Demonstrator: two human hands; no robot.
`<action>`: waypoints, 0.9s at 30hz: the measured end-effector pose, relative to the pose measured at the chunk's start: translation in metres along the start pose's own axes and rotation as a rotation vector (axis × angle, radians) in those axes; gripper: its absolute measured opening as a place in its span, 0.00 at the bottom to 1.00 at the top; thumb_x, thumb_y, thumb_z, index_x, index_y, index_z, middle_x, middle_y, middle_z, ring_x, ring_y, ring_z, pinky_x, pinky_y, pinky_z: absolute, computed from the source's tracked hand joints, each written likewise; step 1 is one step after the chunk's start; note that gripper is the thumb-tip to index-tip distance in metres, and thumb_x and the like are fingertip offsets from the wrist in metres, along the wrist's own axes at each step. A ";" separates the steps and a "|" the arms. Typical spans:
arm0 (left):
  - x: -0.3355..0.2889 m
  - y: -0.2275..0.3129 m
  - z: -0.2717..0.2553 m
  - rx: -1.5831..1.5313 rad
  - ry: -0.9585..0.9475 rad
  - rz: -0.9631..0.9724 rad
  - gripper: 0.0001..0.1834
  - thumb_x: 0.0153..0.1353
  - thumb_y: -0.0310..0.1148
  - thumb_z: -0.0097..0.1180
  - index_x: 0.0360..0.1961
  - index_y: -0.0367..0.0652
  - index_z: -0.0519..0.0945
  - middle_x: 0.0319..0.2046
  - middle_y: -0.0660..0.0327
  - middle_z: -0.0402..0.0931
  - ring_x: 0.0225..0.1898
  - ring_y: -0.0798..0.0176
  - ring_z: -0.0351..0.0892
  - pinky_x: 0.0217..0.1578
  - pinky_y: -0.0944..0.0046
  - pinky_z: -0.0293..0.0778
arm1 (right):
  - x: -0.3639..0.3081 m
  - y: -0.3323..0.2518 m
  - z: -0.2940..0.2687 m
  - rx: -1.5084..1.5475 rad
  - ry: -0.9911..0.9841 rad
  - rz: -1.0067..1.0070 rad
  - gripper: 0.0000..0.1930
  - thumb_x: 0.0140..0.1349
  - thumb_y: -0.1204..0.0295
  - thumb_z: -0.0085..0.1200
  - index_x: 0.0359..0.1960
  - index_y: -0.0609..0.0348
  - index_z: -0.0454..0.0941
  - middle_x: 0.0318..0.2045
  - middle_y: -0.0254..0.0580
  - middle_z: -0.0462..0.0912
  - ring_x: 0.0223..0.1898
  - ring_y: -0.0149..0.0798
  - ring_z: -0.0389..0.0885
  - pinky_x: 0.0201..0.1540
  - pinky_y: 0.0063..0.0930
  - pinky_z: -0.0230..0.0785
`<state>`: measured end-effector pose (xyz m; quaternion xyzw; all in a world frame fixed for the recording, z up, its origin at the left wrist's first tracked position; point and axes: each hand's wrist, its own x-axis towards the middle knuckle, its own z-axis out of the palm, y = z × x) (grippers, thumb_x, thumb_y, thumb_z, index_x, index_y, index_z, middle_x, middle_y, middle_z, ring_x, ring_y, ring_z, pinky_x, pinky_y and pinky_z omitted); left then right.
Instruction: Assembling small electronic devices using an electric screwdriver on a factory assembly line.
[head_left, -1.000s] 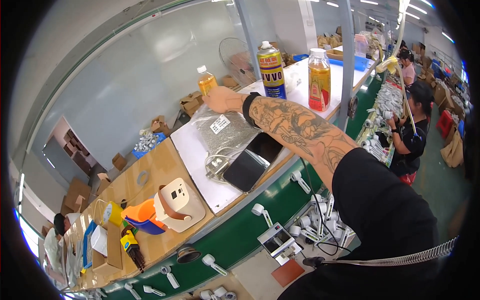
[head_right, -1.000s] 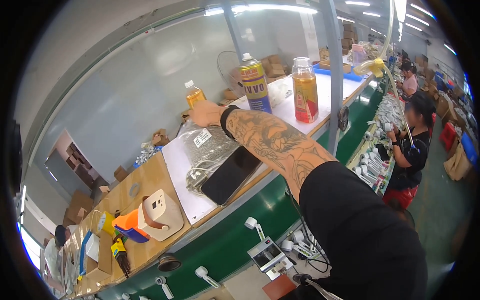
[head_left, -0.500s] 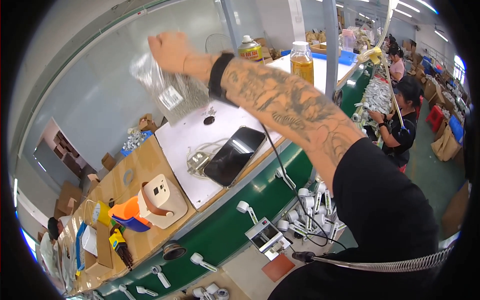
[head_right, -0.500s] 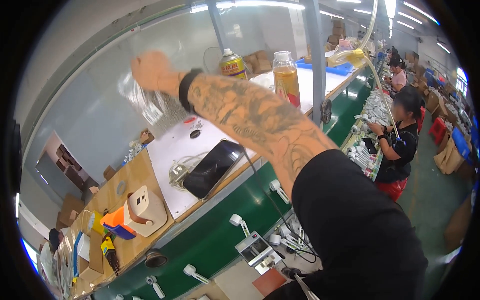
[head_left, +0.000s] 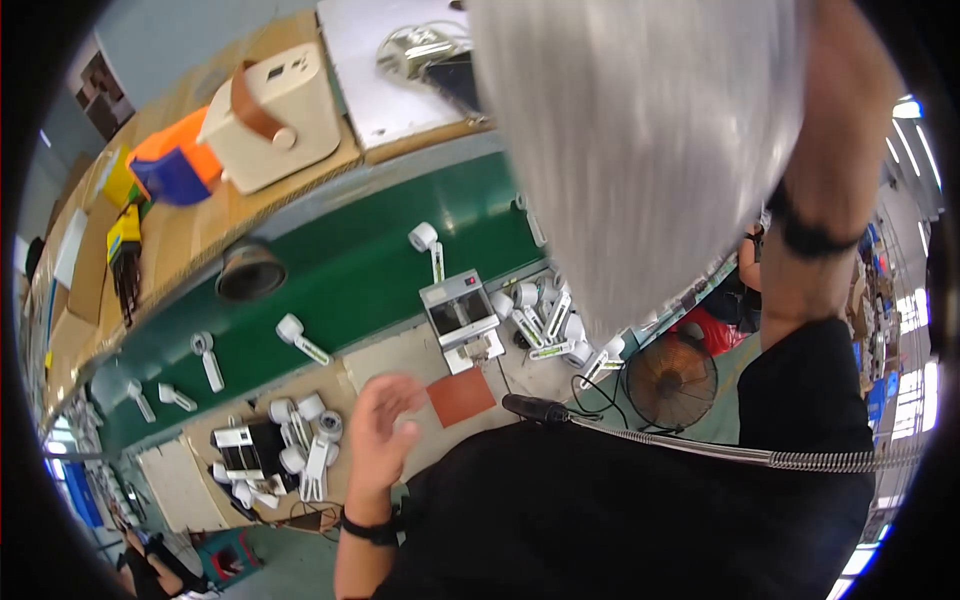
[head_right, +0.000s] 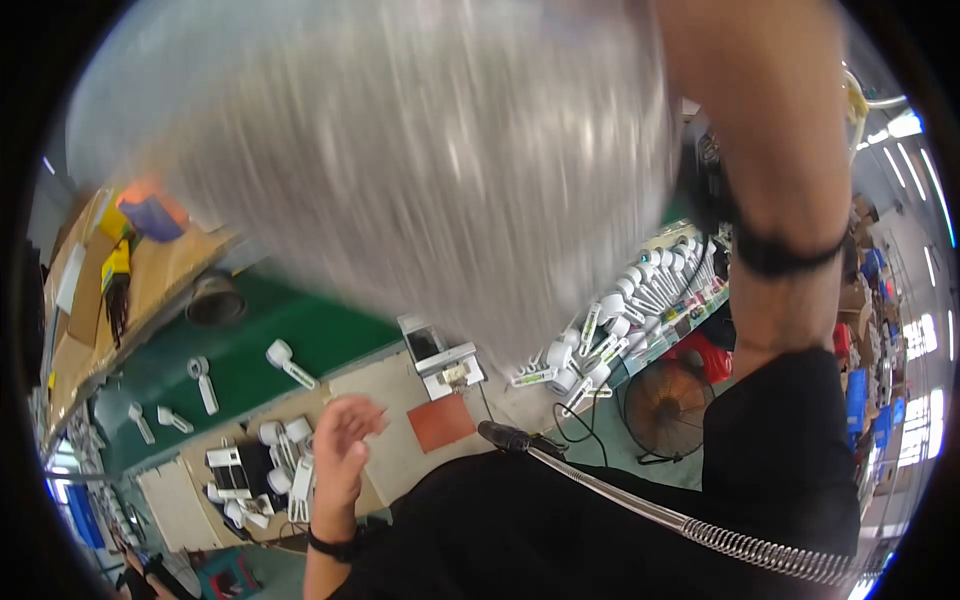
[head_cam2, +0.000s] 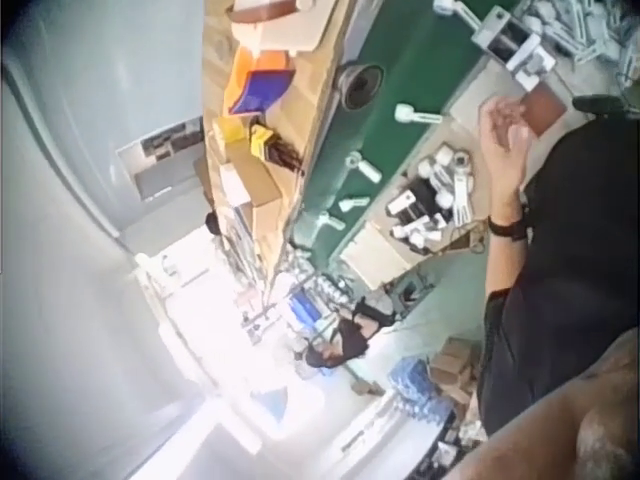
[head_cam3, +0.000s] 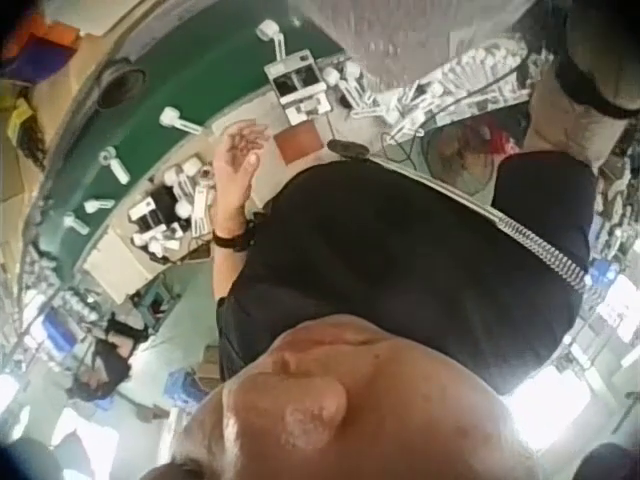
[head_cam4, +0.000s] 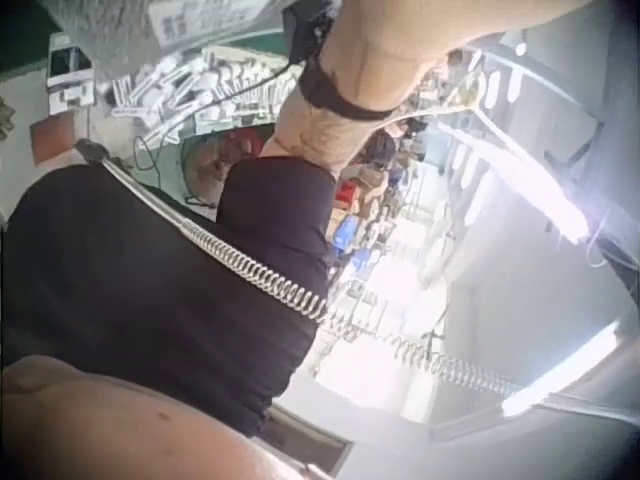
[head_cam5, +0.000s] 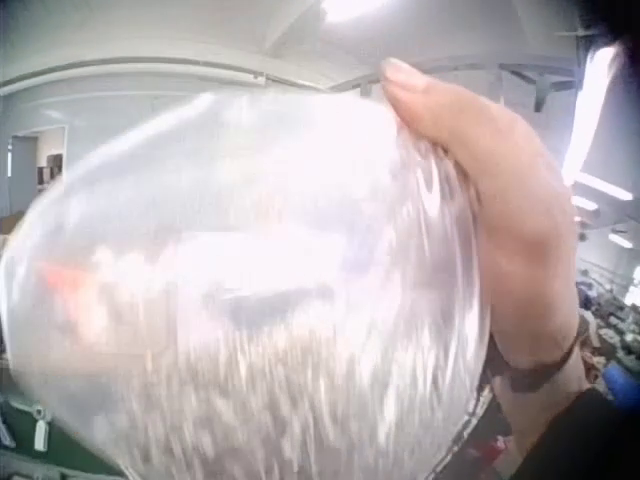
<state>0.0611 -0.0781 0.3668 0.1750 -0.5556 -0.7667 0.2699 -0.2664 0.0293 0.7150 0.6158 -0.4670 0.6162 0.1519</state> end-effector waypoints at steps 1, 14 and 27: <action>0.001 0.008 0.006 -0.007 -0.083 -0.105 0.50 0.57 0.49 0.83 0.72 0.33 0.70 0.58 0.59 0.80 0.60 0.61 0.81 0.62 0.55 0.76 | -0.041 0.019 0.011 -0.176 0.079 -0.035 0.21 0.82 0.60 0.48 0.42 0.67 0.85 0.34 0.46 0.89 0.34 0.38 0.88 0.39 0.36 0.80; -0.011 -0.097 0.016 -0.312 0.108 -0.382 0.38 0.65 0.23 0.72 0.75 0.36 0.69 0.65 0.54 0.80 0.66 0.56 0.80 0.68 0.52 0.74 | -0.352 0.054 0.141 0.392 -0.304 1.196 0.26 0.85 0.61 0.50 0.25 0.64 0.71 0.19 0.33 0.64 0.25 0.24 0.61 0.27 0.33 0.59; 0.002 -0.167 0.021 -0.426 0.293 -0.583 0.31 0.72 0.25 0.65 0.73 0.34 0.69 0.63 0.49 0.81 0.61 0.49 0.85 0.62 0.49 0.82 | -0.466 0.135 0.161 0.362 -0.341 1.426 0.28 0.83 0.52 0.52 0.27 0.63 0.79 0.19 0.26 0.68 0.25 0.23 0.64 0.29 0.32 0.62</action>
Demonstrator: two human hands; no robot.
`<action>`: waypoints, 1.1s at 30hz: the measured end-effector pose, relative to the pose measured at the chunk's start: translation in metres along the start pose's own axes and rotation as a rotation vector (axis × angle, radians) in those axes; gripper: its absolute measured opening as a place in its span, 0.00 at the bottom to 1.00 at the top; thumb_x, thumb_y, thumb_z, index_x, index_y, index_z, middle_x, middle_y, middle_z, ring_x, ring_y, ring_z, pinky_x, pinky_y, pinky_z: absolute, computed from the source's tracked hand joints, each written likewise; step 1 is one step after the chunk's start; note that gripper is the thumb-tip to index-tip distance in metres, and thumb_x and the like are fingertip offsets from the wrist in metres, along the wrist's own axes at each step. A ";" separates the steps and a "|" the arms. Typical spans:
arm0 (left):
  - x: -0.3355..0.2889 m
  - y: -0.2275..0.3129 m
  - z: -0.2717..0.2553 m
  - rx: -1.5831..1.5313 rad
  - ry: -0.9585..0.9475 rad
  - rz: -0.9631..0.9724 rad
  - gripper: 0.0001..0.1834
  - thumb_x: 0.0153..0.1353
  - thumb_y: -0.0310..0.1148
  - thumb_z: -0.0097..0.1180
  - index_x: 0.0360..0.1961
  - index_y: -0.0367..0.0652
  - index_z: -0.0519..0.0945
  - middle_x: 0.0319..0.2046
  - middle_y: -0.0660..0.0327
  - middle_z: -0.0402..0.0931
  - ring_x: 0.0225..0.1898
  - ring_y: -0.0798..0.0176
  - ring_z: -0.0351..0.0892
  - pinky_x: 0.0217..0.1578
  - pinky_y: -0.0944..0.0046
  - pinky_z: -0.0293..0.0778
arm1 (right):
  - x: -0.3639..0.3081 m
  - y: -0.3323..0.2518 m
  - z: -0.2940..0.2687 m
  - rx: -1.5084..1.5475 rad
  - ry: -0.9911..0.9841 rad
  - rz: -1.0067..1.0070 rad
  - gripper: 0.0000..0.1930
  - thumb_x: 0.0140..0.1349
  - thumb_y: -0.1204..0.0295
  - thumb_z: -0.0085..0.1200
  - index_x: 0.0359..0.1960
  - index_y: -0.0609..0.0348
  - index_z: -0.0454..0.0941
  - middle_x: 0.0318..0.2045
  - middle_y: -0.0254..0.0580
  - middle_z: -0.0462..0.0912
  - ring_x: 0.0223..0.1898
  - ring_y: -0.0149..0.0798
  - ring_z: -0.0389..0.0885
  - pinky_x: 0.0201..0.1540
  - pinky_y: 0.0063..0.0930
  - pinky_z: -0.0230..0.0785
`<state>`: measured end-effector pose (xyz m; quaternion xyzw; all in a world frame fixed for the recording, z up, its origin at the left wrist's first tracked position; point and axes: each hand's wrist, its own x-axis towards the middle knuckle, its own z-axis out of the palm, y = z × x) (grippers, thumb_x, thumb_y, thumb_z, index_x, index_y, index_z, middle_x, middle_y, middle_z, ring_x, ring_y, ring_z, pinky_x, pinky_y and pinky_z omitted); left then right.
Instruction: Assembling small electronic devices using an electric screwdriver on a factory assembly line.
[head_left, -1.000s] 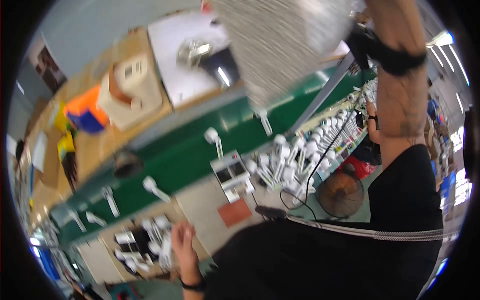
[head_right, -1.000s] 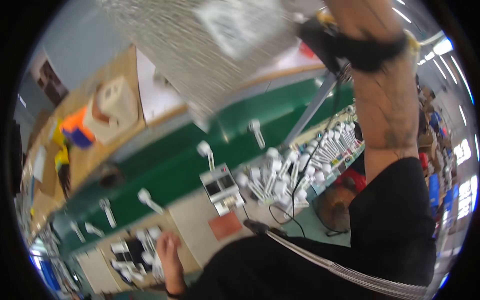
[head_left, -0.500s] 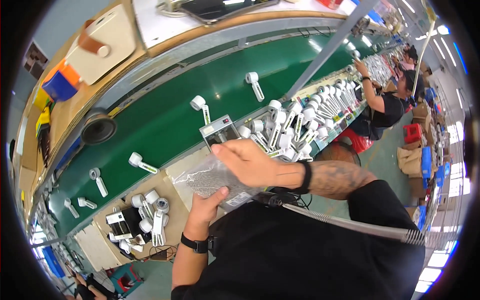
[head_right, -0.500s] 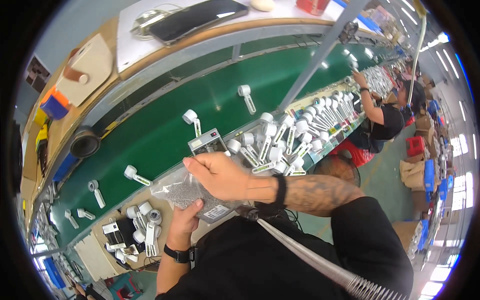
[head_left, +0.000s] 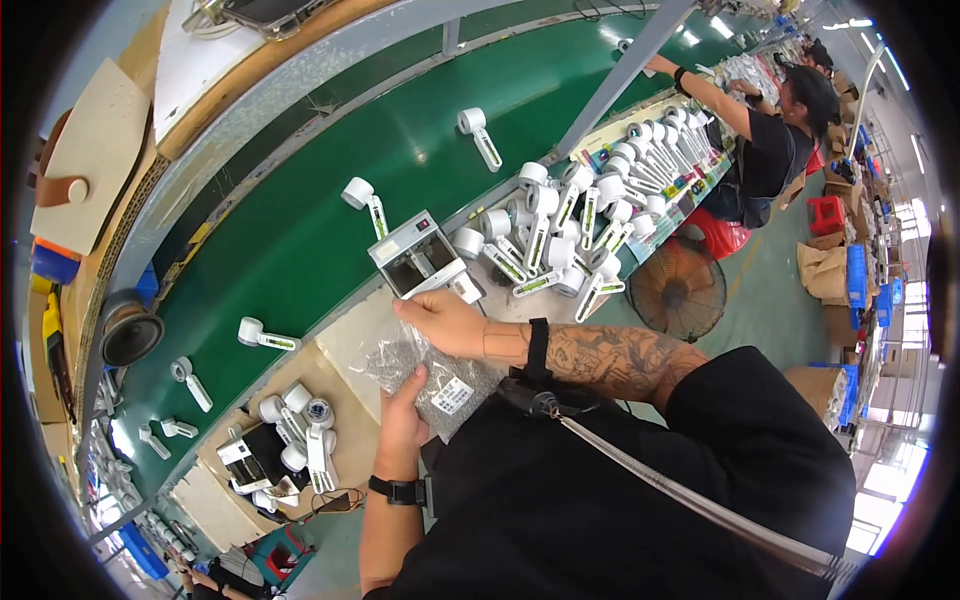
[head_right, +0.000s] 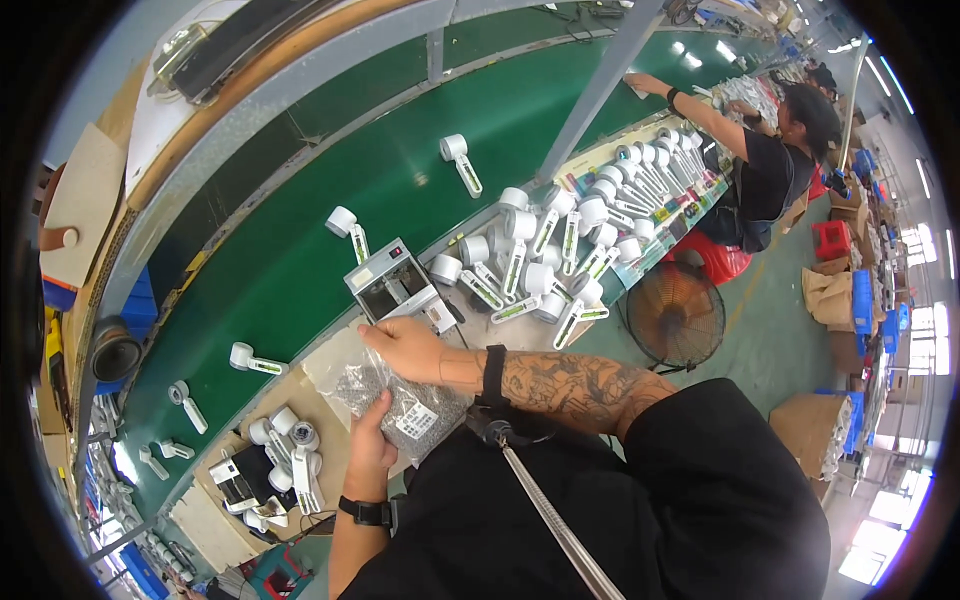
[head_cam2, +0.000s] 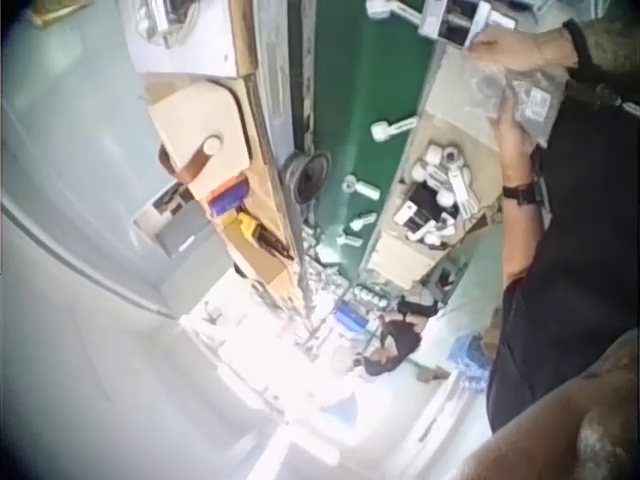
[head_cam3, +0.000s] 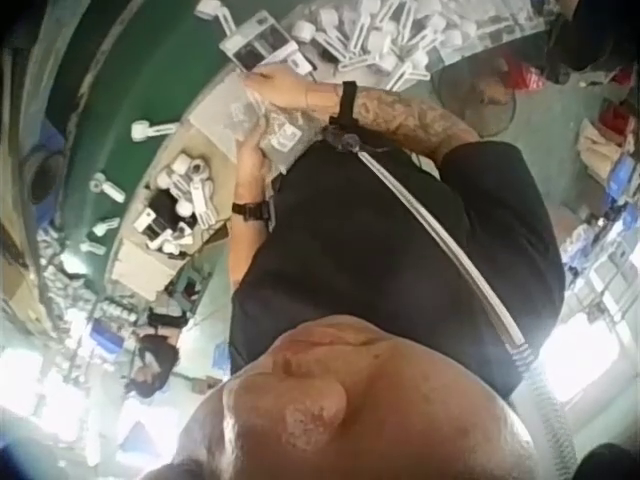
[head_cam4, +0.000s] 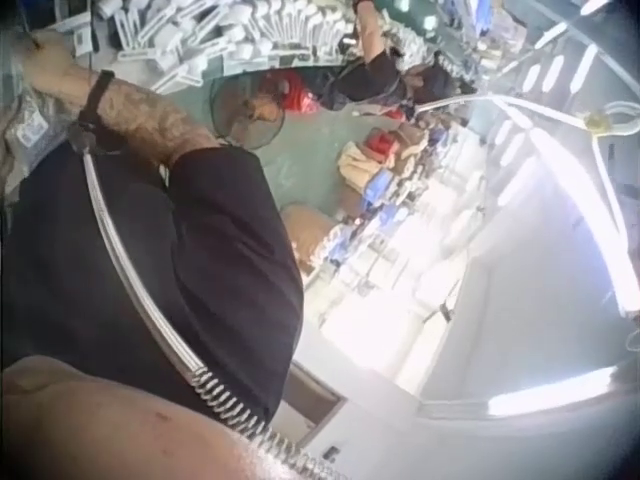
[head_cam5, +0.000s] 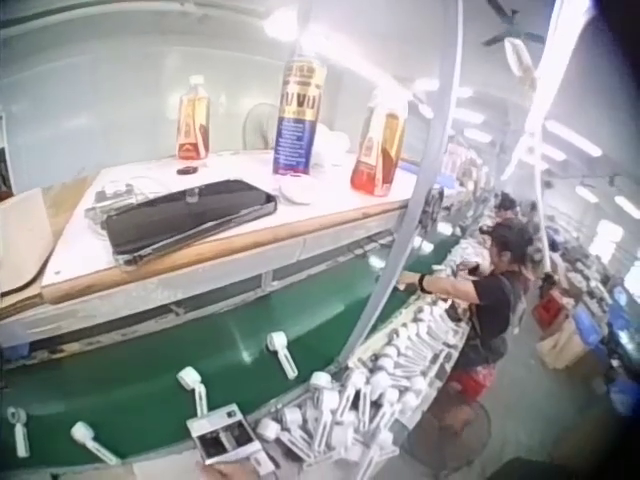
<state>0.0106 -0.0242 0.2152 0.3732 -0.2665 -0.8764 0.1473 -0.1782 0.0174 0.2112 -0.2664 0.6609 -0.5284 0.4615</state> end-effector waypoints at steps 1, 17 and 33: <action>0.007 0.003 0.000 0.002 0.001 0.000 0.31 0.72 0.25 0.65 0.73 0.34 0.69 0.63 0.49 0.81 0.61 0.49 0.85 0.62 0.49 0.82 | 0.005 -0.003 -0.002 0.029 0.028 0.031 0.28 0.82 0.51 0.53 0.29 0.63 0.81 0.19 0.26 0.69 0.26 0.23 0.64 0.29 0.32 0.62; 0.090 0.033 0.015 0.026 0.046 -0.113 0.25 0.74 0.27 0.63 0.69 0.37 0.74 0.60 0.52 0.83 0.59 0.52 0.86 0.59 0.50 0.84 | 0.047 -0.009 -0.069 -0.404 0.130 0.193 0.35 0.71 0.36 0.59 0.49 0.64 0.80 0.30 0.50 0.89 0.37 0.50 0.90 0.43 0.44 0.79; 0.086 0.049 0.043 0.087 0.095 -0.039 0.25 0.79 0.33 0.57 0.73 0.38 0.72 0.61 0.51 0.82 0.58 0.53 0.87 0.58 0.52 0.85 | 0.025 -0.004 -0.044 0.138 -0.084 0.411 0.41 0.76 0.36 0.55 0.57 0.73 0.84 0.48 0.46 0.91 0.47 0.34 0.89 0.50 0.30 0.81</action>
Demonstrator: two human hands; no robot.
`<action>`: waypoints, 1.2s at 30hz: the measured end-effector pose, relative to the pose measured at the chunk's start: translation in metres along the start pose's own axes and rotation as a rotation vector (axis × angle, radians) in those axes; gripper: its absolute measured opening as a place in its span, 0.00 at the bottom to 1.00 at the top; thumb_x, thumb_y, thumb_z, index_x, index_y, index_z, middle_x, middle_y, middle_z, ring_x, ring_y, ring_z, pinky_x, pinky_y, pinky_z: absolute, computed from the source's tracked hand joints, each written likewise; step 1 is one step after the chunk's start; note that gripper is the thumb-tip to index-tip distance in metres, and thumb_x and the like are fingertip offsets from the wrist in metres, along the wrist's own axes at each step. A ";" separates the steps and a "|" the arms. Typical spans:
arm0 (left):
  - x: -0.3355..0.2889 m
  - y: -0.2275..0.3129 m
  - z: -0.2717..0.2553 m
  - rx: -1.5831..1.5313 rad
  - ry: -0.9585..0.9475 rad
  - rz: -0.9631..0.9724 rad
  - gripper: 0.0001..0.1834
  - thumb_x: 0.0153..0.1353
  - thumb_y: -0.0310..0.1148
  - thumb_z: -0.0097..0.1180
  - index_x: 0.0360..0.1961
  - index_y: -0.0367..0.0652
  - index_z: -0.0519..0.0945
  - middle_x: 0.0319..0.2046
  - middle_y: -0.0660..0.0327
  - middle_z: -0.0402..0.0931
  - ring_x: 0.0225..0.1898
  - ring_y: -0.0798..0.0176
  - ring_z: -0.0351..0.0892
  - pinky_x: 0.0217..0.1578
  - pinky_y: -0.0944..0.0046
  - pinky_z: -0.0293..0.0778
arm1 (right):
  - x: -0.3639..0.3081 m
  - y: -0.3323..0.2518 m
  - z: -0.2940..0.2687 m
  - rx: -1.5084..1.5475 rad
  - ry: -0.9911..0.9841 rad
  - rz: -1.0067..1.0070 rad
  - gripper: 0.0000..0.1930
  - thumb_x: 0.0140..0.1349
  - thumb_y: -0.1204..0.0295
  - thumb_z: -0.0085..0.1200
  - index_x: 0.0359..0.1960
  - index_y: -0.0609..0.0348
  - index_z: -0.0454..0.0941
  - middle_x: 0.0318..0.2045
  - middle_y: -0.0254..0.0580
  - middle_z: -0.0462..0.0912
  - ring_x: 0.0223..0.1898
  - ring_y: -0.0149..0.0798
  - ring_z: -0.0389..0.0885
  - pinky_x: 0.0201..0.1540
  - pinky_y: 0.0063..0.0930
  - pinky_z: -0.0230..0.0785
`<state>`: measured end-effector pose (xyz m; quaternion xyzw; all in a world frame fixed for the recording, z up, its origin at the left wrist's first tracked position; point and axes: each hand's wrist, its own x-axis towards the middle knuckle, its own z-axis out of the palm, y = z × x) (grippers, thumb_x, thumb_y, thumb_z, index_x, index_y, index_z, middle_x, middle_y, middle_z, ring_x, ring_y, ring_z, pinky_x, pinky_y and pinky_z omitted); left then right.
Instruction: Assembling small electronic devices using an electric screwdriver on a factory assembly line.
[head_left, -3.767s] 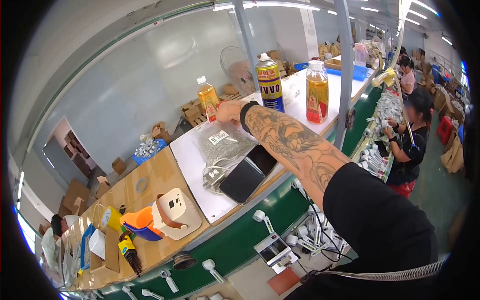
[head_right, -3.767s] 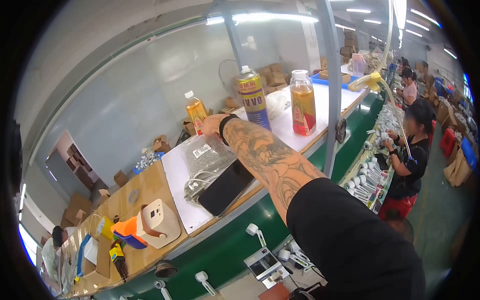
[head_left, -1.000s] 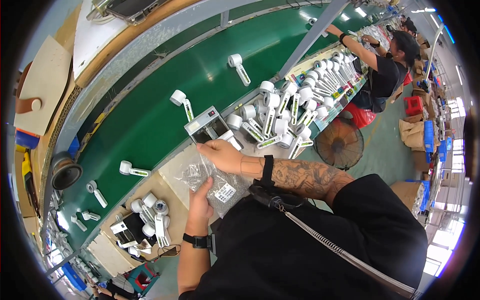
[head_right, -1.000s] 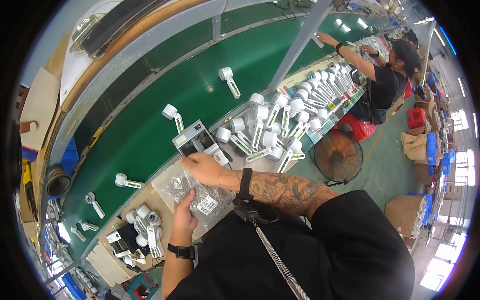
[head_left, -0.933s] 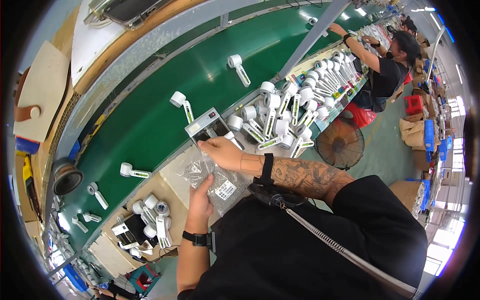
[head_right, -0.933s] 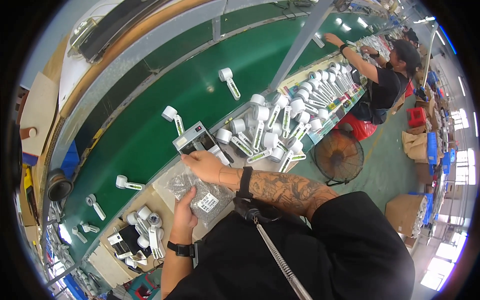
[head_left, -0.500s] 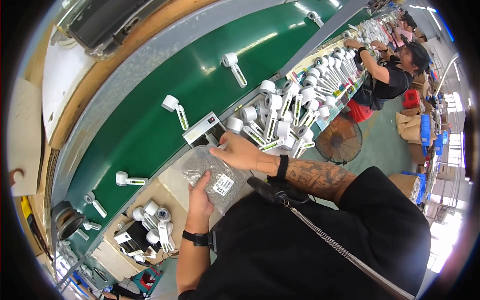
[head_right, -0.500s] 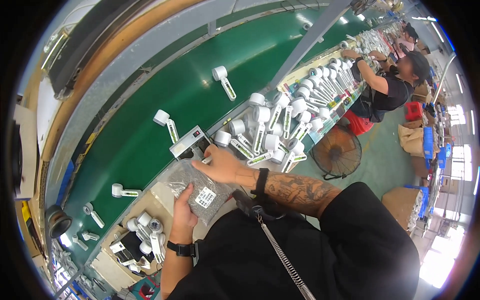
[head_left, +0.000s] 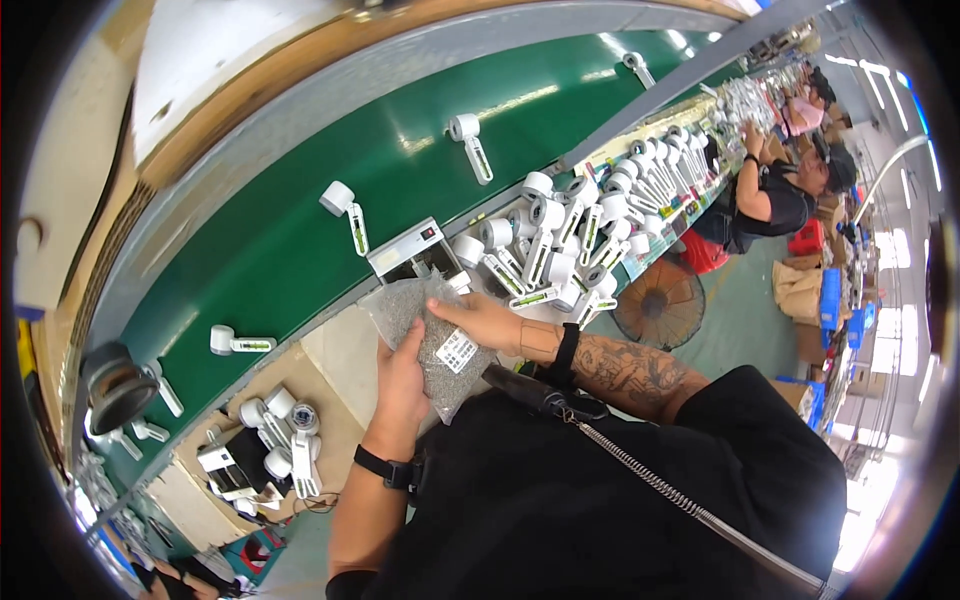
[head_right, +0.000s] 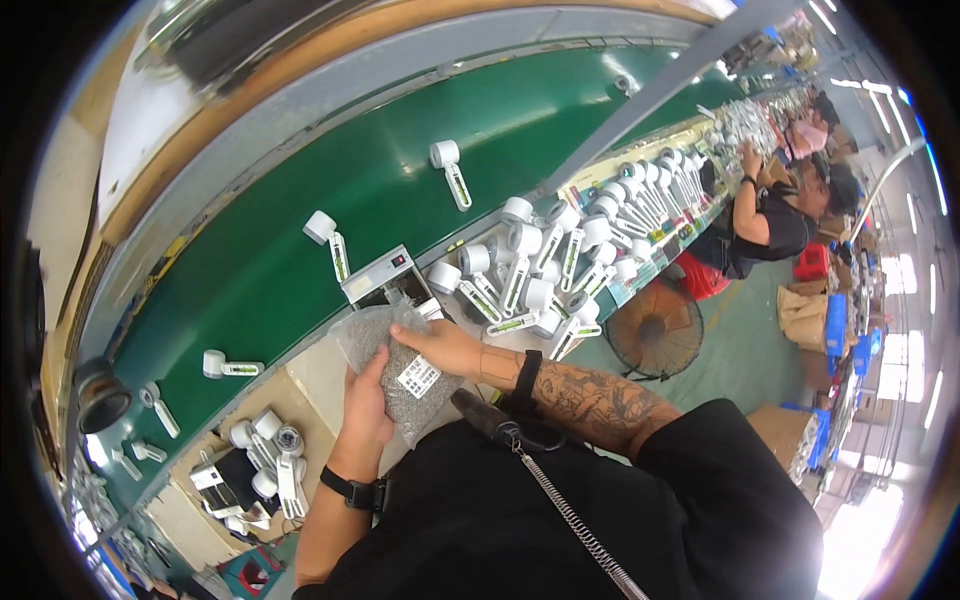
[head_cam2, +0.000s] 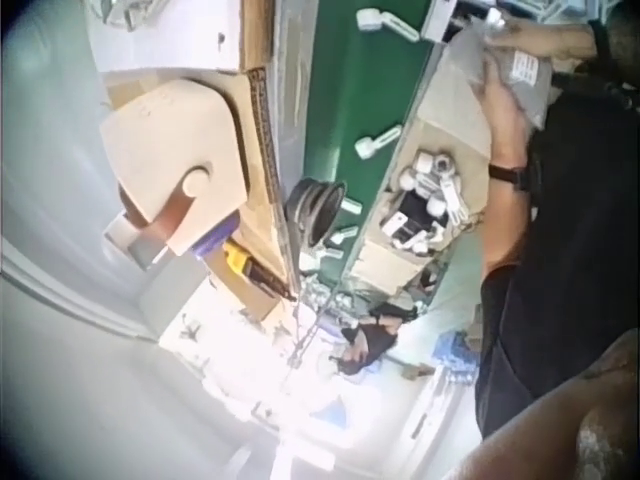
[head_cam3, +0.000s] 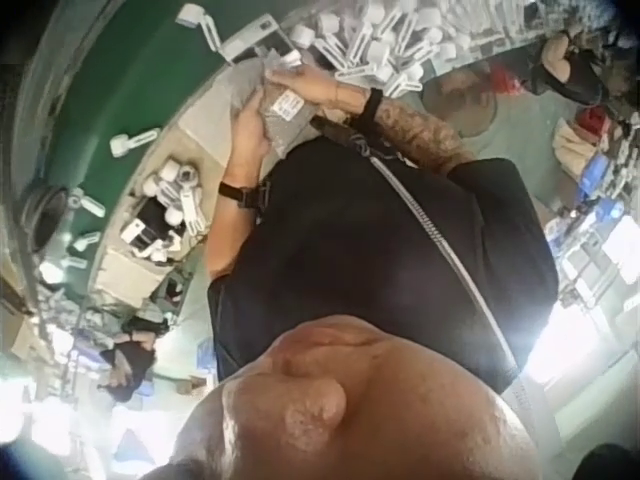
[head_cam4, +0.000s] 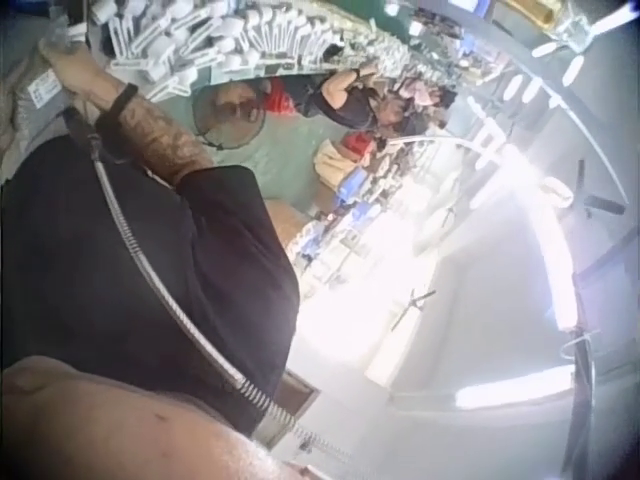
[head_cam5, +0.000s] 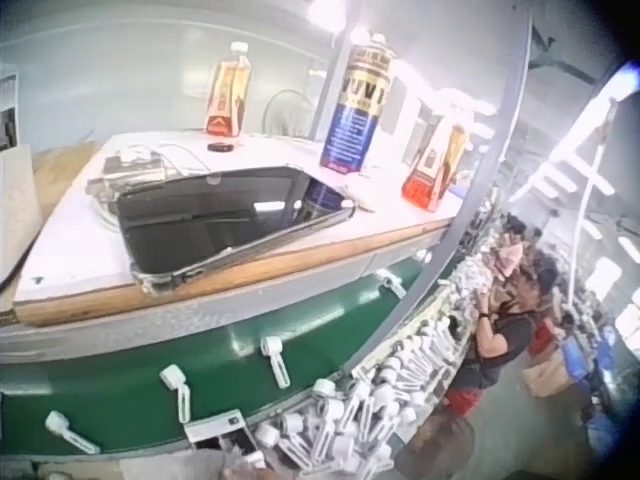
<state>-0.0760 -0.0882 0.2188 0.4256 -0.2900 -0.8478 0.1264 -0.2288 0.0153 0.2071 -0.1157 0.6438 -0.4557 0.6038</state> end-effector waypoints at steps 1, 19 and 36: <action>-0.001 0.001 -0.001 -0.005 0.012 0.000 0.24 0.81 0.34 0.55 0.73 0.38 0.71 0.62 0.51 0.82 0.59 0.53 0.87 0.58 0.52 0.85 | 0.002 -0.002 0.000 0.027 -0.004 0.060 0.40 0.76 0.37 0.55 0.58 0.73 0.84 0.48 0.46 0.91 0.47 0.35 0.89 0.51 0.30 0.82; -0.018 0.016 0.016 -0.114 0.128 -0.024 0.26 0.88 0.44 0.39 0.77 0.40 0.64 0.68 0.50 0.76 0.65 0.48 0.82 0.63 0.44 0.84 | 0.017 0.014 0.011 -0.004 0.197 -0.022 0.39 0.78 0.38 0.53 0.54 0.74 0.86 0.42 0.45 0.91 0.41 0.35 0.90 0.47 0.31 0.80; -0.016 0.002 -0.009 -0.115 0.052 0.007 0.28 0.89 0.47 0.35 0.77 0.39 0.65 0.69 0.50 0.76 0.66 0.51 0.82 0.67 0.49 0.80 | 0.019 0.005 0.014 0.341 0.015 0.107 0.25 0.76 0.53 0.63 0.55 0.68 0.88 0.48 0.49 0.93 0.46 0.42 0.94 0.49 0.34 0.85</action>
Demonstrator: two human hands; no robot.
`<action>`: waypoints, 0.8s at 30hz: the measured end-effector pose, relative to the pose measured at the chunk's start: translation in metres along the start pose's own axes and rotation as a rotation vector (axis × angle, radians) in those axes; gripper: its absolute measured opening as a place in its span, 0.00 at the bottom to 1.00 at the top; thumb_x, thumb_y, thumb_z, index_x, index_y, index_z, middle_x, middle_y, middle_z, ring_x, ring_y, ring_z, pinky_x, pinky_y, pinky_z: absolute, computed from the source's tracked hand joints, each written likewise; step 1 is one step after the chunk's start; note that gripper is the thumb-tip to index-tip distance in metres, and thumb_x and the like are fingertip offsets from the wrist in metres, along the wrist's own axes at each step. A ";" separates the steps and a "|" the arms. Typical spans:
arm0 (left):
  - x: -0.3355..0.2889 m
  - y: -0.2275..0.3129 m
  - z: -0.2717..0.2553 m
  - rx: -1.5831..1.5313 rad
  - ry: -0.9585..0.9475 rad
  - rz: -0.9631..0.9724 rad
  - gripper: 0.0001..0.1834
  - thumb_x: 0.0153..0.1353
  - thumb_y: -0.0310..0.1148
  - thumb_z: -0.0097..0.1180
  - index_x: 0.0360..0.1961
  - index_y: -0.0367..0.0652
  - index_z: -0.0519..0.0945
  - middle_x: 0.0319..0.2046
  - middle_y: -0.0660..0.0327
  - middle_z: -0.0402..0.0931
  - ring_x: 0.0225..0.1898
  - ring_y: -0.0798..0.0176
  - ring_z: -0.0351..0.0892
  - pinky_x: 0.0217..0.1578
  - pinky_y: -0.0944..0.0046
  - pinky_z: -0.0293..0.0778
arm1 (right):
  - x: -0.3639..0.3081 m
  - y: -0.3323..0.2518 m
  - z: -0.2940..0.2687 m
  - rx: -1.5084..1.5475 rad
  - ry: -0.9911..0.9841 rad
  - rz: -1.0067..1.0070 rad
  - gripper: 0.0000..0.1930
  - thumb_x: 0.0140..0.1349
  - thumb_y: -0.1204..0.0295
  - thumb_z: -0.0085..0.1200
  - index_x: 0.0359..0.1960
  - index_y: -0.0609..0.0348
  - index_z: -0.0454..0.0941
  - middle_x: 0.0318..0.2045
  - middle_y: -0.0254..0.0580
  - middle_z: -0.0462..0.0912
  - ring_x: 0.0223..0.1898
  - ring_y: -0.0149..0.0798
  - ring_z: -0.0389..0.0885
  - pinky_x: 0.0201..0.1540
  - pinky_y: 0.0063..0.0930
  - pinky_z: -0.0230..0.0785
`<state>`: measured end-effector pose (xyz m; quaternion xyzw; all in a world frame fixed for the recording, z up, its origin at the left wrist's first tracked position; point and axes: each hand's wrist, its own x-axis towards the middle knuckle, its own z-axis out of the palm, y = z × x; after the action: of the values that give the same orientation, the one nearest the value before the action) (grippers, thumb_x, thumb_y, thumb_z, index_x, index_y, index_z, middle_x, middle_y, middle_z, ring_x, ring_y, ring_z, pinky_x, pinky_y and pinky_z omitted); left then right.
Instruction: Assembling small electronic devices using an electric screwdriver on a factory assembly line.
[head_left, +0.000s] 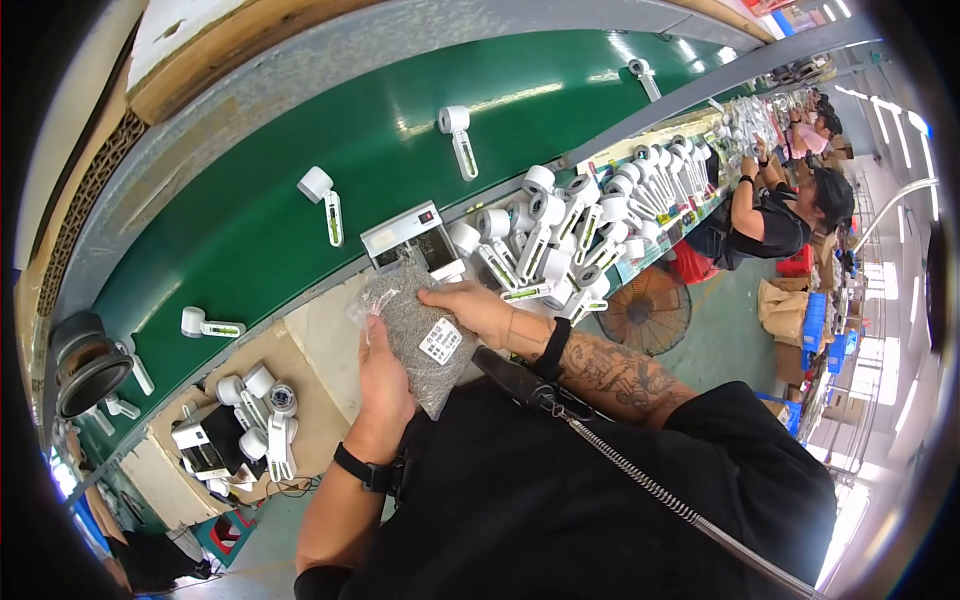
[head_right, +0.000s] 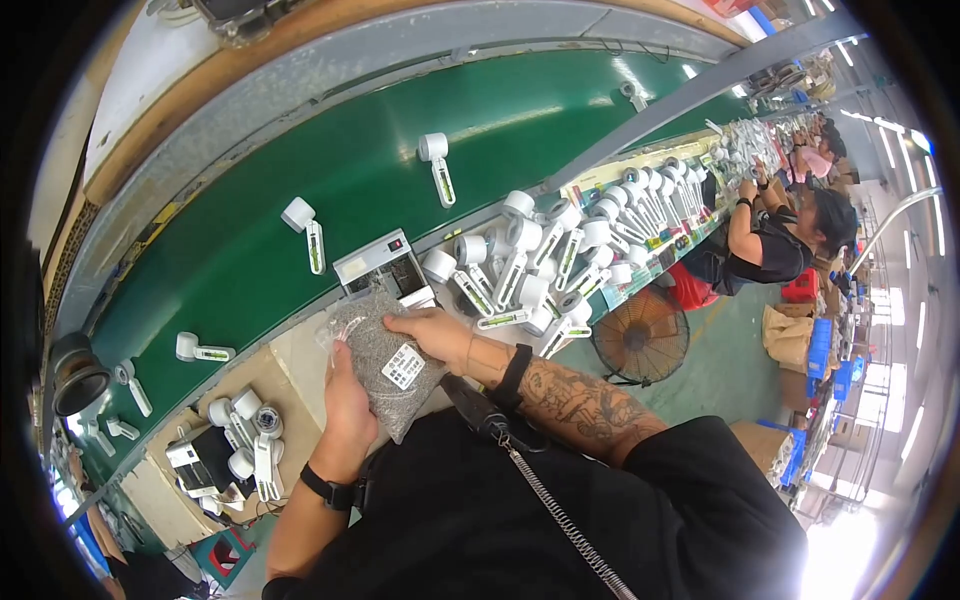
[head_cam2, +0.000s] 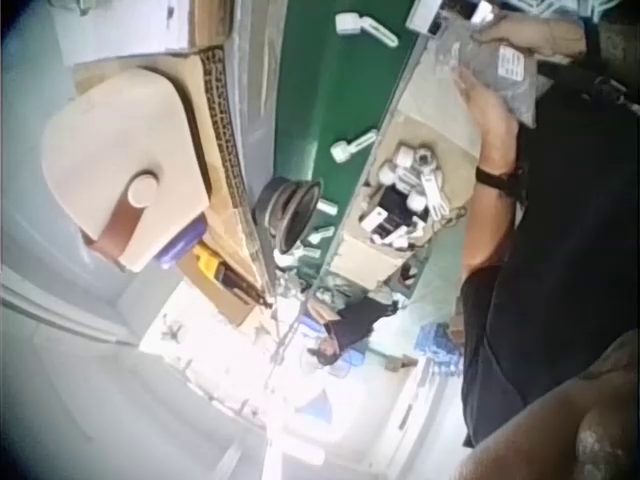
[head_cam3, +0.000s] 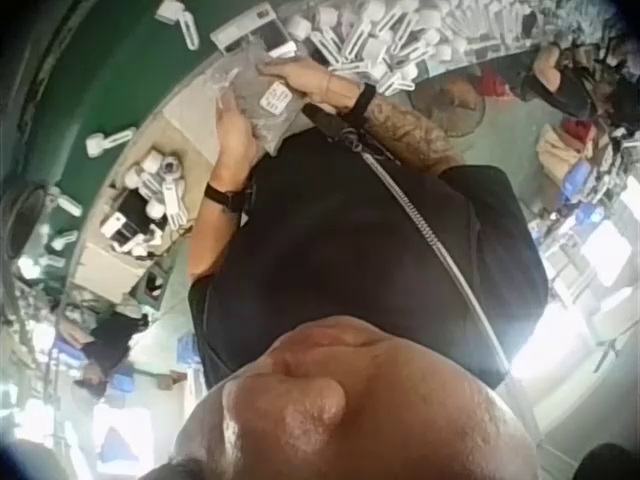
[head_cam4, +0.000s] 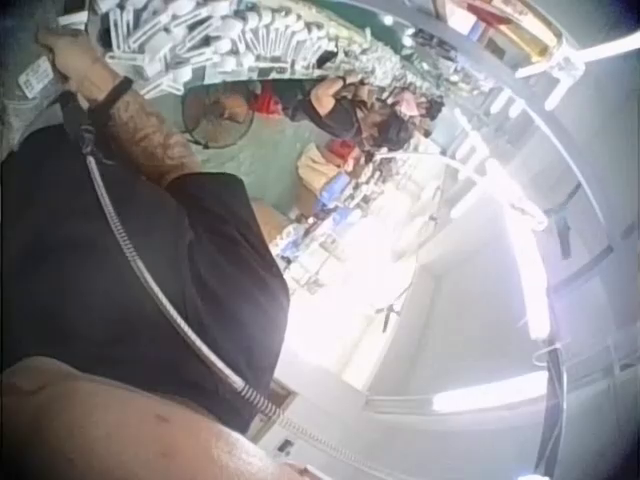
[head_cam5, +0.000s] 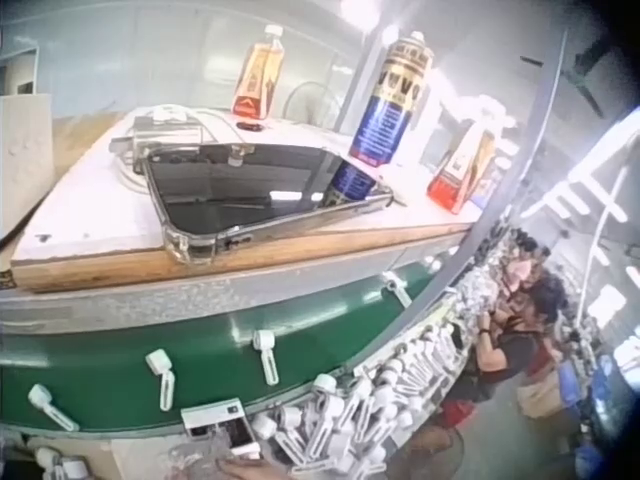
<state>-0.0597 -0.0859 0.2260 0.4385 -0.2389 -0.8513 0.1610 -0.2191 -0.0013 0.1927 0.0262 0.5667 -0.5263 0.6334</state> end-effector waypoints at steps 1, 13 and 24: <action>0.001 -0.002 -0.002 -0.014 -0.027 -0.011 0.28 0.89 0.47 0.34 0.77 0.39 0.65 0.69 0.50 0.76 0.66 0.51 0.82 0.67 0.50 0.80 | 0.001 0.000 -0.006 0.003 0.002 -0.002 0.25 0.76 0.53 0.63 0.55 0.68 0.88 0.48 0.49 0.93 0.46 0.42 0.94 0.49 0.34 0.85; 0.018 -0.008 -0.023 -0.118 -0.166 -0.058 0.29 0.89 0.48 0.32 0.80 0.41 0.63 0.71 0.48 0.74 0.65 0.48 0.83 0.64 0.46 0.84 | -0.228 -0.225 0.121 -1.419 -0.614 -0.977 0.19 0.66 0.58 0.75 0.21 0.47 0.79 0.18 0.29 0.80 0.19 0.34 0.80 0.24 0.29 0.67; 0.046 -0.035 -0.034 -0.026 0.067 -0.140 0.33 0.87 0.54 0.36 0.82 0.45 0.60 0.73 0.52 0.72 0.69 0.44 0.78 0.69 0.40 0.77 | -0.217 -0.231 0.116 -1.503 -0.951 -0.425 0.23 0.70 0.51 0.66 0.19 0.46 0.78 0.16 0.30 0.79 0.18 0.36 0.79 0.22 0.35 0.68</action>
<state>-0.0604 -0.0879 0.1587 0.4805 -0.1912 -0.8482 0.1147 -0.2575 -0.0388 0.5260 -0.7176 0.4324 -0.0794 0.5402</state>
